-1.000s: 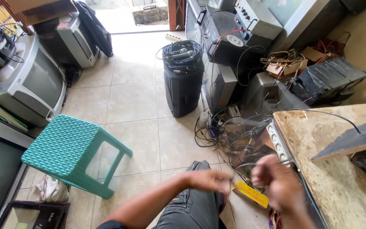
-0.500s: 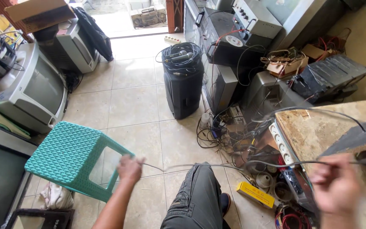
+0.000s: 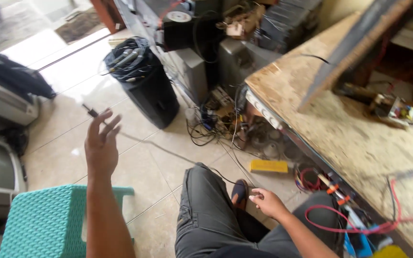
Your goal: Testing a circuit board with a multimeter and preparing a transformer by removing tape and cutting with scissors
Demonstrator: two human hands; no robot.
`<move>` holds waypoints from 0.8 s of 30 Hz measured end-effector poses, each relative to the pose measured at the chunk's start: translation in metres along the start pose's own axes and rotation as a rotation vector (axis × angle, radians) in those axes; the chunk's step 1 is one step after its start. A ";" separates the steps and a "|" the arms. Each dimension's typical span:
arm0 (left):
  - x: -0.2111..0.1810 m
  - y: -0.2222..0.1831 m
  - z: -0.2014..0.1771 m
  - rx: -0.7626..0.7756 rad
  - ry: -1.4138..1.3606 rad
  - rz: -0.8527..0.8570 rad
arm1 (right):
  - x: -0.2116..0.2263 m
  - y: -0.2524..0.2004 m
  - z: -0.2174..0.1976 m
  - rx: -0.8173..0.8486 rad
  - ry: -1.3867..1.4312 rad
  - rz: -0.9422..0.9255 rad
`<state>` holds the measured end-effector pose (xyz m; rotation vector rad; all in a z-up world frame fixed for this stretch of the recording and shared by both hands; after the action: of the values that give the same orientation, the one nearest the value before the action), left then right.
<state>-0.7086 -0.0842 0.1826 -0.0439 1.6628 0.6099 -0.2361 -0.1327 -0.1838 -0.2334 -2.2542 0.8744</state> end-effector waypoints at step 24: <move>0.160 -0.068 0.408 0.518 0.333 -0.505 | -0.082 -0.198 -0.120 -0.201 0.266 0.261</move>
<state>-0.3450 0.0753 -0.0144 -0.1898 1.9888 -0.2292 -0.0795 -0.2514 -0.0366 -0.7075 -2.0875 0.6977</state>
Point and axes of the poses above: each hand's wrist, its own y-axis towards the middle knuckle, its own z-axis out of the palm, x = y × z, the point moved 7 cm from there along y, towards the middle knuckle, and after that the axes turned 11 degrees about -y, right-handed, at the moved point
